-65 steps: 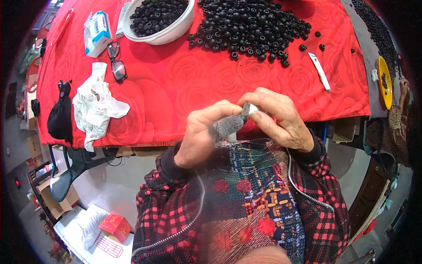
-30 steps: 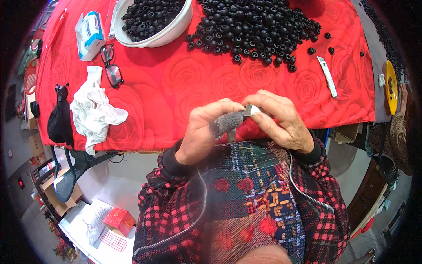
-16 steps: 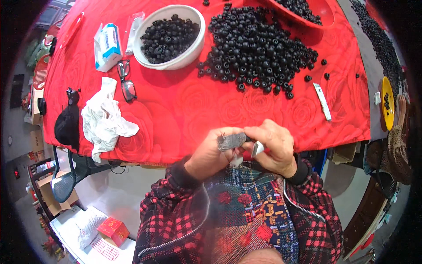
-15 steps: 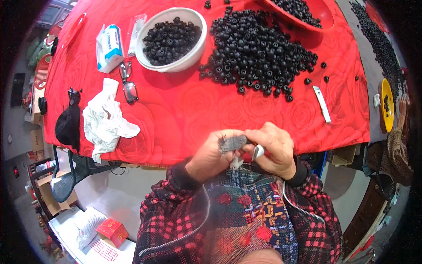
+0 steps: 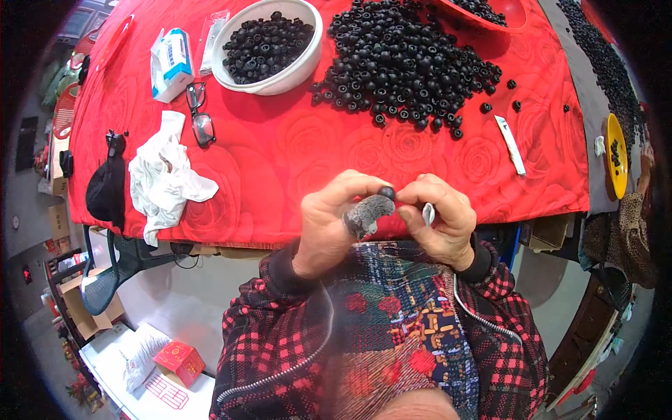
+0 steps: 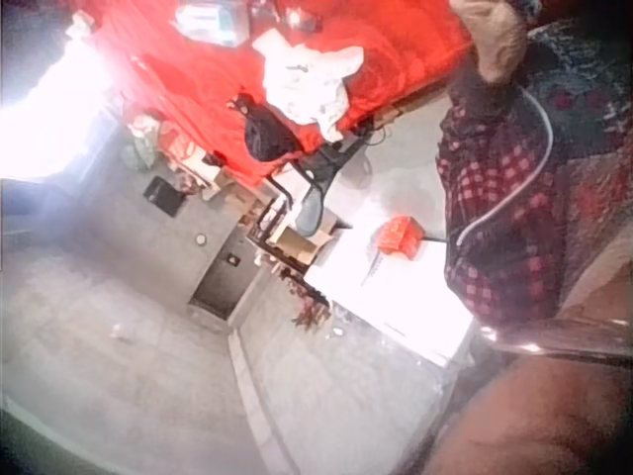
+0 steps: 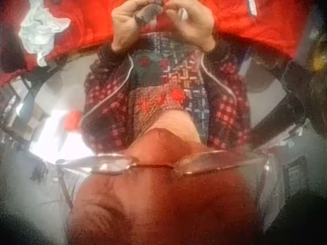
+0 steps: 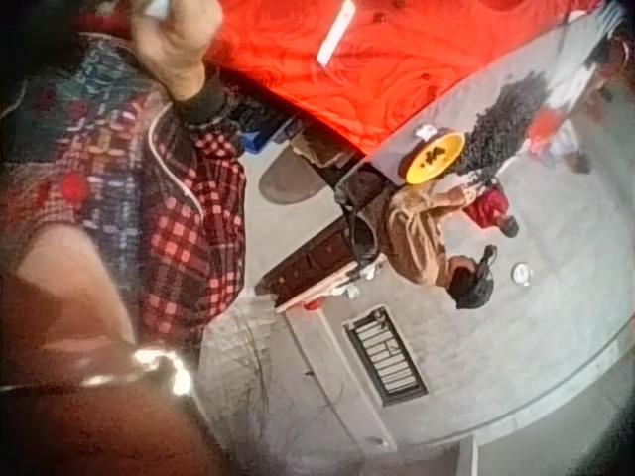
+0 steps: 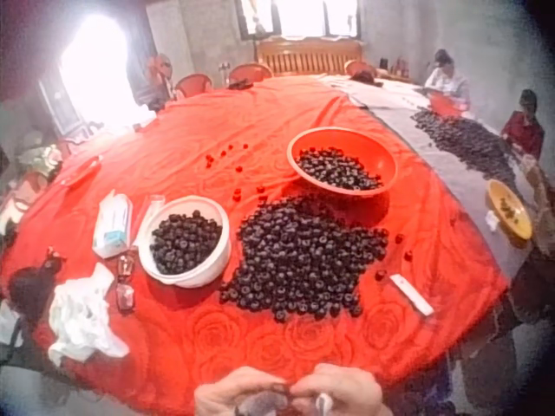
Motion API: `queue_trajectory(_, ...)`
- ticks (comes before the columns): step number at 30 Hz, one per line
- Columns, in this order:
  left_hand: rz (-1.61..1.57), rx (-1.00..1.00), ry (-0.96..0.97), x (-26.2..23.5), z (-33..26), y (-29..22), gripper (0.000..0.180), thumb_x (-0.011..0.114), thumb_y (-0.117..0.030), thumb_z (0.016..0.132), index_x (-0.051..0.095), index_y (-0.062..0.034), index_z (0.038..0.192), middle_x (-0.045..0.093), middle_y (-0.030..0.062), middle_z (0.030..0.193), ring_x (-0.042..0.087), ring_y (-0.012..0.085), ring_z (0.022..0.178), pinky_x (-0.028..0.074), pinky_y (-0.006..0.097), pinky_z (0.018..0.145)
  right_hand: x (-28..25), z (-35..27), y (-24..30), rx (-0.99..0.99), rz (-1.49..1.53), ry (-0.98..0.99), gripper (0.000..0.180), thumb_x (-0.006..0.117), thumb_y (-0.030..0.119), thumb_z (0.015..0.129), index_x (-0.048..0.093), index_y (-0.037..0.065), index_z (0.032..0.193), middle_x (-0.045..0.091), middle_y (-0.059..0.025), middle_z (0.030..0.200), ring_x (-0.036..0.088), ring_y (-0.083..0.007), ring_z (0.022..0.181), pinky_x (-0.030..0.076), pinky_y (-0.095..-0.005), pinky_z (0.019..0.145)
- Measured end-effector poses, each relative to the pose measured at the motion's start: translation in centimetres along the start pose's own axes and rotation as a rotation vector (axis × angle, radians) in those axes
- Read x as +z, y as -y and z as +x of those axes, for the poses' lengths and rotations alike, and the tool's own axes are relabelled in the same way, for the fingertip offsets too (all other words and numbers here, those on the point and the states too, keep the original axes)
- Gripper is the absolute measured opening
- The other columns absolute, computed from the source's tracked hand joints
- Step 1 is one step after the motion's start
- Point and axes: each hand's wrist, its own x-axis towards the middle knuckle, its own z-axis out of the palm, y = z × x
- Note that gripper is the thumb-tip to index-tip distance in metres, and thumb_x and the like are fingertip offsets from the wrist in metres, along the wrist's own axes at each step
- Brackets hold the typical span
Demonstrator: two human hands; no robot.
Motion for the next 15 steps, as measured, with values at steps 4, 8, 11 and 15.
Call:
queue_trajectory(4,-0.047,-0.021,0.003,0.2,-0.1,0.0,0.019,0.063,0.001,0.084,0.063,0.0023,0.103,0.06,0.0041,0.095,0.058,0.0082,0.08,0.047,0.021,0.064,0.3,0.0,-0.1,-0.041,0.001,-0.065,0.034,0.071,-0.005,0.068,0.063,0.002,0.1,0.06,-0.0094,0.074,0.054,-0.023,0.056,0.041,-0.0328,0.05)
queue_trajectory(8,-0.244,-0.234,0.057,0.1,-0.3,0.4,0.024,0.054,0.008,0.084,0.062,0.0007,0.107,0.061,0.0026,0.087,0.057,0.0069,0.073,0.047,0.02,0.061,0.0,0.5,-0.4,-0.163,-0.135,0.008,0.038,0.069,-0.004,0.067,0.063,0.002,0.104,0.061,-0.0088,0.075,0.054,-0.0225,0.056,0.042,-0.033,0.05)
queue_trajectory(11,-0.241,-0.362,0.087,0.2,-0.4,0.9,0.034,0.044,0.013,0.084,0.059,-0.0002,0.111,0.059,0.0001,0.081,0.055,0.005,0.069,0.046,0.02,0.058,-0.1,0.6,-0.3,-0.185,-0.141,0.029,0.035,0.066,-0.009,0.068,0.062,-0.001,0.102,0.062,-0.0112,0.076,0.053,-0.0214,0.057,0.041,-0.0313,0.05)
queue_trajectory(15,-0.375,-0.405,0.087,-0.2,-0.1,2.2,0.034,0.043,0.013,0.084,0.059,-0.0005,0.11,0.061,-0.0004,0.084,0.054,0.0043,0.068,0.046,0.019,0.059,-0.3,1.0,-0.6,-0.135,-0.159,0.069,0.03,0.068,-0.001,0.071,0.062,0.0,0.101,0.061,-0.0104,0.077,0.055,-0.0244,0.059,0.044,-0.0342,0.051)
